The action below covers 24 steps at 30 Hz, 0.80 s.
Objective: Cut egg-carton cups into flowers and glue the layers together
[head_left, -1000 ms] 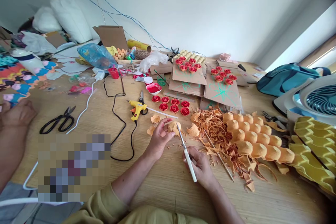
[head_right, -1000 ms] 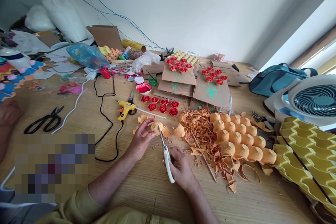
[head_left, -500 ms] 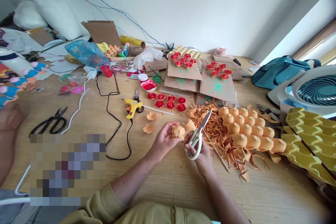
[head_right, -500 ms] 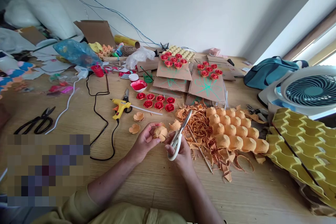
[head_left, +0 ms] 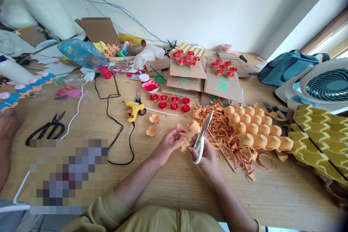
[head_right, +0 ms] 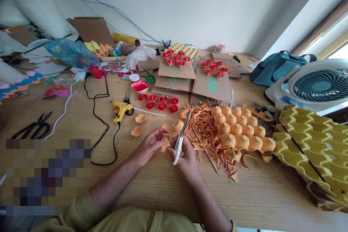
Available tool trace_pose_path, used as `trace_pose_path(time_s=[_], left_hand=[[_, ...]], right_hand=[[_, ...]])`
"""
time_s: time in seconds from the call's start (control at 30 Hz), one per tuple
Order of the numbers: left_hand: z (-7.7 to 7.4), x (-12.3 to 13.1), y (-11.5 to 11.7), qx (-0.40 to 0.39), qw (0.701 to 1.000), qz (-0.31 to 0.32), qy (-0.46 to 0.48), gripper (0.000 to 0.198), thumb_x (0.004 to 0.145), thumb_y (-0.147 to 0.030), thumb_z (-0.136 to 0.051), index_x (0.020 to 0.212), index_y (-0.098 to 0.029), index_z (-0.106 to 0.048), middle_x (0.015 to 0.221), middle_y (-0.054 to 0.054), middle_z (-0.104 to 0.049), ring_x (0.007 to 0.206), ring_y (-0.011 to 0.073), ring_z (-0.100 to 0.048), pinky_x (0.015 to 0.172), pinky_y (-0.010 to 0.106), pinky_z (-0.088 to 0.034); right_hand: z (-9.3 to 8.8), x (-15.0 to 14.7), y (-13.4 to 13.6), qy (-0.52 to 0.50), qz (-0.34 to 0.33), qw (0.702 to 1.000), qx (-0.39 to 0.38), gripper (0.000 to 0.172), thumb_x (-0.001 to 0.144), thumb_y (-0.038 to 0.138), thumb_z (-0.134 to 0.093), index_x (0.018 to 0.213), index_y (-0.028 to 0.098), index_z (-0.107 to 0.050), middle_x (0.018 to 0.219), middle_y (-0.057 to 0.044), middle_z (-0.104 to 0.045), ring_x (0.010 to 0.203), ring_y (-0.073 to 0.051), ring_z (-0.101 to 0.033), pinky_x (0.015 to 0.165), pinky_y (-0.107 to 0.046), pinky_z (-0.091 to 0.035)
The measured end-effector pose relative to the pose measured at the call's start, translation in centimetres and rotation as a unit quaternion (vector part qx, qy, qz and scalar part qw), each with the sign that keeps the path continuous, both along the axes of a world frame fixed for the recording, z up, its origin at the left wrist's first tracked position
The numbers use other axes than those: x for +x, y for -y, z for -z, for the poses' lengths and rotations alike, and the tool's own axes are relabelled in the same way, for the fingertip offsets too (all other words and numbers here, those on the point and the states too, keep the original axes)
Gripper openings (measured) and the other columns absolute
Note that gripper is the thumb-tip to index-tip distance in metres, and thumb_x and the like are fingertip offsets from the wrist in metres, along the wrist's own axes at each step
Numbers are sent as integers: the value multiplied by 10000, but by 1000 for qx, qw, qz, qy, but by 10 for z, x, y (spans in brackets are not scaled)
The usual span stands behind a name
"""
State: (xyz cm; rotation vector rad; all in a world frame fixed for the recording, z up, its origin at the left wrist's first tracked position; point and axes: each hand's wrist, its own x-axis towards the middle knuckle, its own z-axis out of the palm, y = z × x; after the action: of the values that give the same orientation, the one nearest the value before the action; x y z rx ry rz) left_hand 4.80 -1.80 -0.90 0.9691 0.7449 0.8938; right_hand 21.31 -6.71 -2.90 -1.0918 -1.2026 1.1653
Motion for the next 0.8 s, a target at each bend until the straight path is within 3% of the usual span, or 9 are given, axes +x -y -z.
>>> trace_pose_path(time_s=[0.1,0.2,0.33,0.43,0.6,0.8], left_hand=[[-4,0,-1,13,1000,-9,-14,407,704,-286,-795,1061,-183,-631,729,-34,-529,674,111,-496,668,239,-396],[-9,0,1,77,994,-30,-74,351,720,-214,-759,1050,-190,-643,758,-23,-555,714,127,-535,717,252,-429],[-10,-1,3,196,961,-95,-173,318,729,-114,-697,1034,-202,-672,857,17,-636,853,171,-594,857,287,-452],[-7,-2,2,235,941,-124,-208,285,748,-111,-679,1013,-214,-697,941,37,-693,900,190,-612,902,307,-450],[3,-7,-6,163,965,-133,-158,104,780,-205,-702,880,-182,-717,870,38,-705,830,181,-620,809,289,-463],[4,-8,-15,-4,979,-201,-17,216,659,-267,-821,775,-164,-671,778,-8,-659,733,120,-567,718,244,-428]], right_hand=[[2,1,-2,23,25,999,10,289,855,364,-705,1056,244,-535,911,-6,-602,799,-158,-555,726,-294,-469],[3,3,-3,51,55,997,21,282,871,384,-684,1061,241,-533,946,-22,-608,847,-177,-567,773,-317,-477],[2,7,-1,78,65,995,24,280,879,379,-668,1082,239,-534,949,-20,-590,857,-179,-552,779,-312,-460],[-2,9,1,113,45,992,20,223,891,387,-627,1024,225,-550,879,-9,-568,781,-167,-512,725,-297,-438],[-6,10,1,212,-13,977,19,209,902,392,-567,800,212,-537,791,-14,-576,746,-176,-494,681,-299,-405],[-3,11,-2,351,-40,931,92,213,877,323,-576,737,225,-449,697,14,-530,683,-164,-460,731,-334,-385]])
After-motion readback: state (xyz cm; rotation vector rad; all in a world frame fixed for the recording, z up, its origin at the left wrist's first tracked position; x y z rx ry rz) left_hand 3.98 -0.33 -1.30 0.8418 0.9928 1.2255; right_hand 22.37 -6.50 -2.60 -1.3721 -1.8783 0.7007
